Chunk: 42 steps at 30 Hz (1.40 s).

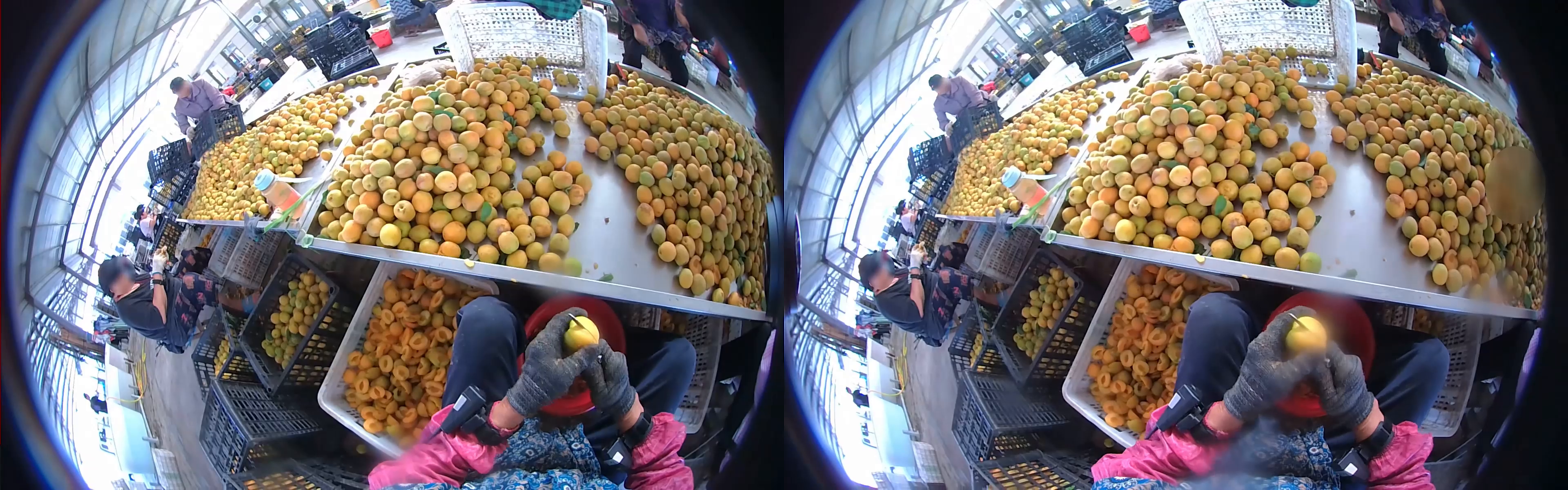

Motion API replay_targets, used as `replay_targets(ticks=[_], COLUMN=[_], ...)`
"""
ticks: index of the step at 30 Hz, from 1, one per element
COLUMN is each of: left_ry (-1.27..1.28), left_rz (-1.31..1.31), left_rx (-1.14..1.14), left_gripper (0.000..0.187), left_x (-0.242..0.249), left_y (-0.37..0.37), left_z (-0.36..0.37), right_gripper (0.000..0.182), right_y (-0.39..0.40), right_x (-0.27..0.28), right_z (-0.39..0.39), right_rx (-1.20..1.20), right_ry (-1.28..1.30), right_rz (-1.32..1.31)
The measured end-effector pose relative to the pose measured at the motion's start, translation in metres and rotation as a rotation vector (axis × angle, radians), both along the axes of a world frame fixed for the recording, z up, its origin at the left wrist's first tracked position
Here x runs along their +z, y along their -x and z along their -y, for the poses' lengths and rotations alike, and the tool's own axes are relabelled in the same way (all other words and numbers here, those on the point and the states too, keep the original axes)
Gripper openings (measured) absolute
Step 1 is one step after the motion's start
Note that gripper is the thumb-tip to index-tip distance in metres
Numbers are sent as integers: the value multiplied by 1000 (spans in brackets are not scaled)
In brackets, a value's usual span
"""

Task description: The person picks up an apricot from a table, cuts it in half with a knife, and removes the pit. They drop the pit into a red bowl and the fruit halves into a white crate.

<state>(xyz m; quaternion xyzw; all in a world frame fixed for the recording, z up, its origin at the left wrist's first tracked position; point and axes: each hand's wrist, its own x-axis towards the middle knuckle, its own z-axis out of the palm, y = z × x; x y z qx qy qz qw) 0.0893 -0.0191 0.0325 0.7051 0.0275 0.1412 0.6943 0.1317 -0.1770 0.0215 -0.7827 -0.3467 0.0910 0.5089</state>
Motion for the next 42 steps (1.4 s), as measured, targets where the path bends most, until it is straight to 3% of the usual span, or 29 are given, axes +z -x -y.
replay_targets(ticks=[4,6,10,12,15,18,21,31,33,40,42], left_ry=[254,32,-1,-14,-33,49,55,8,46,-3,88], left_rz=[-136,-113,-214,-186,-224,-248,-241,-271,-285,-277,-322], left_rx=[77,173,93,50,7,-48,-90,-136,-153,-158,-242], left_gripper=[46,38,37,36,35,38,37,41,43,42,40], left_x=[-12,-13,-17,-24,-30,-26,-30,-41,-44,-50,-51], left_y=[0,0,1,1,1,0,1,4,6,5,2], left_z=[15,18,13,11,8,5,2,-1,-1,-6,-10], right_gripper=[23,23,28,45,56,59,59,61,62,57,58], right_y=[1,3,3,5,4,2,-1,-12,-10,-18,-22], right_x=[-14,-14,-22,-14,-4,4,-1,-3,-7,-4,-10], right_z=[3,2,13,14,11,8,13,16,17,12,15], right_rx=[-12,-5,-21,-56,-10,40,95,169,146,194,221], right_ry=[88,108,223,357,396,320,403,386,351,253,241], right_rz=[22,-39,90,20,-70,-177,-98,-200,-118,-239,-194])
